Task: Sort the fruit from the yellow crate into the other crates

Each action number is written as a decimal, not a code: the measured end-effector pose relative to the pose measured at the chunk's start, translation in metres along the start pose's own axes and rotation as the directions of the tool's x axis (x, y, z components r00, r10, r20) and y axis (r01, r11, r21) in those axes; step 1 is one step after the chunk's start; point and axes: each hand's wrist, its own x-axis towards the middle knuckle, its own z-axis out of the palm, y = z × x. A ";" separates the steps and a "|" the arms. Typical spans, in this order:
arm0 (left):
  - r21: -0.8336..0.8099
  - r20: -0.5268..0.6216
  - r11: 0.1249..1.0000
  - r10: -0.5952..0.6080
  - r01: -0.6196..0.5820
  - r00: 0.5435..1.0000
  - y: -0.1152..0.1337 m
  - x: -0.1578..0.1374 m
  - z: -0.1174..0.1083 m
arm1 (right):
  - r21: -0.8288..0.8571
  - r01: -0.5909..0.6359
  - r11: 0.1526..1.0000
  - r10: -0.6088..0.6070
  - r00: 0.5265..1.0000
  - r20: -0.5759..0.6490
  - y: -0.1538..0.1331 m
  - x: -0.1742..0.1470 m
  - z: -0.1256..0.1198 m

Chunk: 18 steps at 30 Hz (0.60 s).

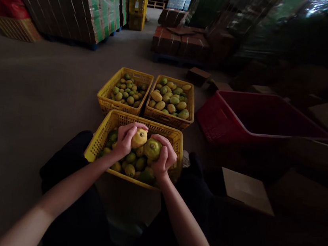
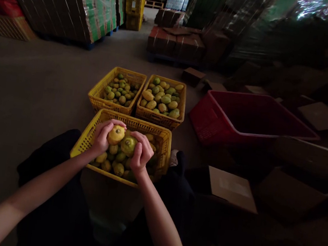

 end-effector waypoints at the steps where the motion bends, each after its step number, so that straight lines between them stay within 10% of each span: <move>1: 0.024 0.016 0.999 0.026 -0.027 1.000 -0.001 0.000 0.000 | -0.008 0.015 1.000 -0.015 1.000 0.015 0.001 0.000 -0.001; 18: 0.173 0.018 0.982 0.075 -0.077 0.997 0.003 -0.001 -0.006 | -0.013 0.086 0.996 -0.085 0.994 0.062 0.011 -0.004 -0.003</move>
